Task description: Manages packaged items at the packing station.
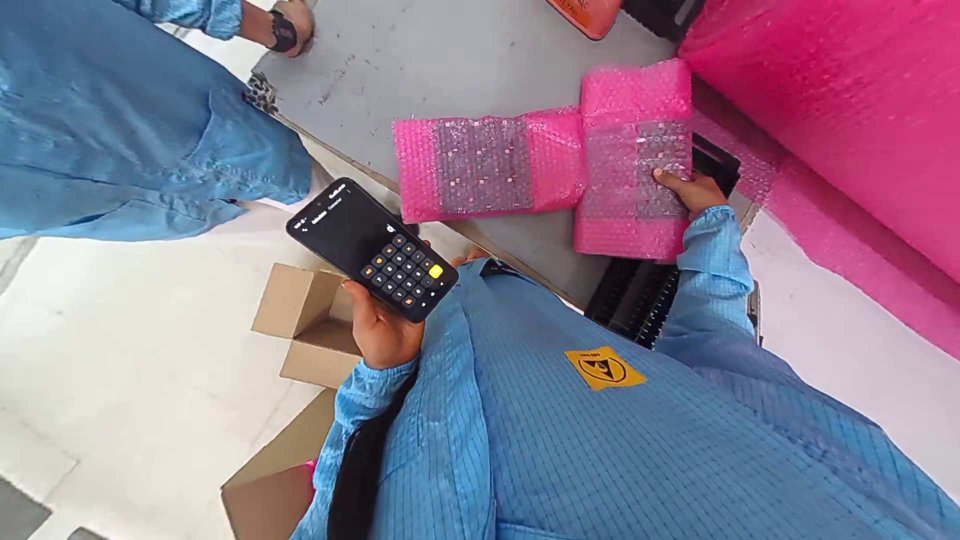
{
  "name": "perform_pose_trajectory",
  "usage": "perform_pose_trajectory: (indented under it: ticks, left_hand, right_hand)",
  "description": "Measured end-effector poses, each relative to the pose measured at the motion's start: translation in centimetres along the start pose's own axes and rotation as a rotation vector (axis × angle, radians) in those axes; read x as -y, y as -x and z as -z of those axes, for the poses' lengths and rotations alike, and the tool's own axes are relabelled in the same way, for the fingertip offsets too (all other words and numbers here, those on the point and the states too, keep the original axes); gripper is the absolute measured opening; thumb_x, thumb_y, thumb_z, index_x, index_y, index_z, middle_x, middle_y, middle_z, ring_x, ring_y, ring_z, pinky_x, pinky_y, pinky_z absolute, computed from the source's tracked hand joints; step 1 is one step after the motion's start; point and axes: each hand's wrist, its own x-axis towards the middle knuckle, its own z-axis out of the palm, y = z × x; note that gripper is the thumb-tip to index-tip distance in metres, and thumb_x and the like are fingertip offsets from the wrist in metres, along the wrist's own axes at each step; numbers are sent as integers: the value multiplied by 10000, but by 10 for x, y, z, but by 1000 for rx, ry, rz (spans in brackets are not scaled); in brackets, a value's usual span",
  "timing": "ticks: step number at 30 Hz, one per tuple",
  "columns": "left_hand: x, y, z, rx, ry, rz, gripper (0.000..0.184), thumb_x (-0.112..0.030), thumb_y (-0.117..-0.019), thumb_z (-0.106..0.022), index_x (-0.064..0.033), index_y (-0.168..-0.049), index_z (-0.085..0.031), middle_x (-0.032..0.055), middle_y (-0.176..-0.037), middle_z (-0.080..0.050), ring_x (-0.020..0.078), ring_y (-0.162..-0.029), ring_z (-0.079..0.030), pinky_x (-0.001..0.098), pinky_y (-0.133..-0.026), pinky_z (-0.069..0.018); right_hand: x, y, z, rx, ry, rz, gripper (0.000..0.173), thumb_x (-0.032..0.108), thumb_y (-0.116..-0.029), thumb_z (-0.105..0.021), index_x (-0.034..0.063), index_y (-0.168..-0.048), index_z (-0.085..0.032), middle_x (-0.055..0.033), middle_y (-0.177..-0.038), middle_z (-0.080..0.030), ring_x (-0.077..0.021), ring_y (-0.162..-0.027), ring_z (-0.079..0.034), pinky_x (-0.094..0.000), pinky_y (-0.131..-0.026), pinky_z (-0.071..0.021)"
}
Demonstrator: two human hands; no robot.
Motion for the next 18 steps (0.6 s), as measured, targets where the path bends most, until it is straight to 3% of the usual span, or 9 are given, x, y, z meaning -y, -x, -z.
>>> perform_pose_trajectory:
  ticks: [4, 8, 11, 14, 18]
  left_hand:
    - [3, -3, -3, -23, 4, -5, 552, -528, -1060, -314, -121, -1309, -592, 137, -1261, -694, 292, -1202, -661, 476, -1001, -554]
    - [5, -4, -1, -39, 23, -34, 524, -519, -1050, -375, -131, -1310, -612, 130, -1261, -697, 282, -1203, -661, 470, -1000, -553]
    - [5, -2, 2, -38, 38, -52, 530, -524, -1044, -392, -129, -1325, -606, 134, -1288, -682, 290, -1230, -643, 473, -1018, -539]
    - [7, 0, 2, -86, 54, -72, 538, -534, -1042, -389, -116, -1302, -606, 138, -1252, -695, 293, -1197, -660, 481, -997, -551]
    - [8, 6, 2, -117, 54, -83, 543, -527, -1058, -338, -123, -1298, -610, 129, -1239, -703, 283, -1186, -668, 483, -987, -556]
  right_hand:
    - [23, 28, 11, 59, -155, 52, 415, 370, -933, -732, 48, -1177, -637, -51, -977, -688, -99, -825, -660, -352, -781, -572]
    - [49, 56, 39, 30, -230, 165, 201, 336, -981, -666, 152, -1062, -651, 83, -847, -693, 9, -736, -663, -236, -695, -578]
    - [64, 64, 40, 119, -405, 278, 135, 278, -1056, -490, 249, -1053, -622, 171, -868, -698, 74, -794, -663, -162, -723, -573]
    - [89, 70, 1, 242, -669, 412, 219, 226, -1100, -358, 245, -1105, -576, 161, -933, -706, 69, -890, -671, -159, -810, -572]
    - [140, 76, -84, 371, -956, 446, 198, 201, -1100, -377, 154, -1121, -569, 43, -957, -704, -51, -911, -692, -272, -824, -599]
